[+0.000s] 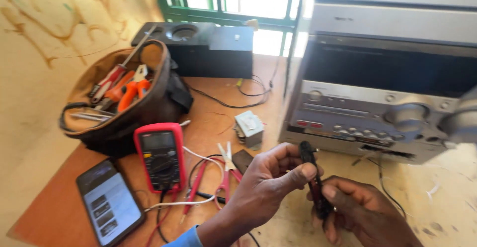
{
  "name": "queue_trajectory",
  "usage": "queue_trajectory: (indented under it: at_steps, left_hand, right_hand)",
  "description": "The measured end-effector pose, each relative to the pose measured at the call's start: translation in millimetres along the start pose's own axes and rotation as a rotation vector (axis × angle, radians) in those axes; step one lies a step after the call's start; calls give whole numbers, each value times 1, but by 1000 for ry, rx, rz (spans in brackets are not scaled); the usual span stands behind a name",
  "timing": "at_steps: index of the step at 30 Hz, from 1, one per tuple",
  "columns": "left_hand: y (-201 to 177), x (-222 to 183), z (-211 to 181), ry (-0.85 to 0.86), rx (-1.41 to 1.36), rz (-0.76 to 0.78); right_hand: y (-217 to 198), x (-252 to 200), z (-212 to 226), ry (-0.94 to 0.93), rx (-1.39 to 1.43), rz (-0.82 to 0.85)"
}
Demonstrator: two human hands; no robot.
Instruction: Assembling and wiring a small electronic module to a stereo system using a screwdriver and checking connections.
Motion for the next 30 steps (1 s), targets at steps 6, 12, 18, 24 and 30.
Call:
queue_trajectory:
  at_steps: [6, 12, 18, 24, 30]
  left_hand:
    - [-43, -3, -31, 36, -46, -123]
    - [-78, -33, -76, 129, 114, -476]
    - [-65, -65, -42, 12, 4, -404]
    - [-128, -58, -39, 134, -291, -689]
    - [-151, -73, -88, 448, -233, -791]
  right_hand:
    - [11, 15, -9, 143, -78, -44]
    - [65, 25, 13, 58, -425, -72]
    - [174, 13, 62, -320, -433, 409]
    - [165, 61, 63, -324, -696, 187]
    - [217, 75, 127, -323, -928, -83]
Point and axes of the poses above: each hand's wrist, its own x-axis towards the middle knuckle, its own y-axis out of the palm, z = x × y, the point moved 9 cm from there along x, towards the middle knuckle, and after that the axes turned 7 degrees about -z, right-handed, at the moved point
